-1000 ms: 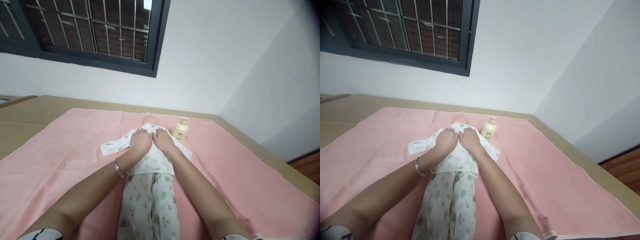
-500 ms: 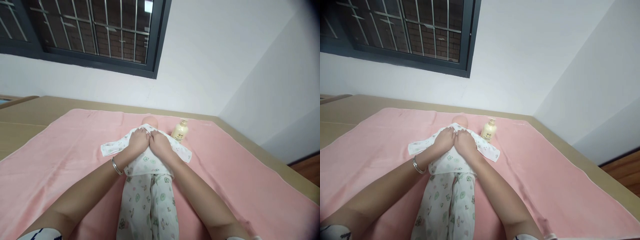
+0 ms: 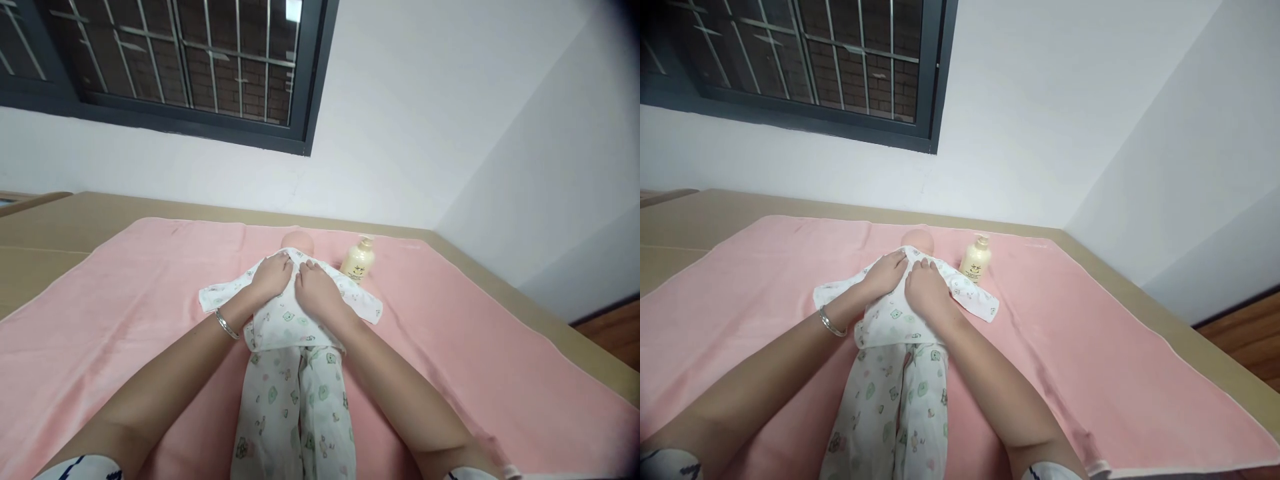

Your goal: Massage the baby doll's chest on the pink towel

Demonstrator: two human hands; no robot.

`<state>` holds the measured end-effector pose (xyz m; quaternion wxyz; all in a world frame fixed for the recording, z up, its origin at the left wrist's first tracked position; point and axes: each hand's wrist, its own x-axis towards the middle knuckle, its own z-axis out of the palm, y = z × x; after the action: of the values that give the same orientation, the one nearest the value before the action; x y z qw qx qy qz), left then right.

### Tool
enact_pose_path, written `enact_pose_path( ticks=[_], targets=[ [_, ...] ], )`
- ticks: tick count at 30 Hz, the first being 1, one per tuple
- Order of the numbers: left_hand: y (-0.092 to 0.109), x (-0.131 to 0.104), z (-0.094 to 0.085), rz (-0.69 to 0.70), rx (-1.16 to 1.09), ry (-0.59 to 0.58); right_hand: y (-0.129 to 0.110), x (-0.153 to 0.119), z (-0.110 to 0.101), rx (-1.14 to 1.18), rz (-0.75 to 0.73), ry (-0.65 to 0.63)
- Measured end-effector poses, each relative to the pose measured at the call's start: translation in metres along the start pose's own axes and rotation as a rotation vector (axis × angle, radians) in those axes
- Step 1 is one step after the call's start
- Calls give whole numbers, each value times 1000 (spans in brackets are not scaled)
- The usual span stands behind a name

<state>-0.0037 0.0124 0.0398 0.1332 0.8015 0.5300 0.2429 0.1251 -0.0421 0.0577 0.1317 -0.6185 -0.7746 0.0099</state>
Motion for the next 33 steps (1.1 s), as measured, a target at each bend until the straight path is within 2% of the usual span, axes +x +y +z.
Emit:
enact_pose_path(
  ticks=[5,8,11,16,22,26,33],
  targets=[
    [21,-15,12,-27,195,35,25,19,2,135,64,14],
    [28,-19,11,-1,220,41,29,22,2,106,60,13],
    [20,-13,2,18,141,23,20,13,3,15,-11,-2],
    [-1,1,-6,-51,11,-89,7,3,6,-68,-123,-16],
    [8,-4,11,3,172,37,29,22,9,62,-43,28],
    [14,-9,15,-1,209,51,40,28,10,93,-22,48],
    [6,-3,14,-18,92,8,28,23,6,60,13,25]
  ],
)
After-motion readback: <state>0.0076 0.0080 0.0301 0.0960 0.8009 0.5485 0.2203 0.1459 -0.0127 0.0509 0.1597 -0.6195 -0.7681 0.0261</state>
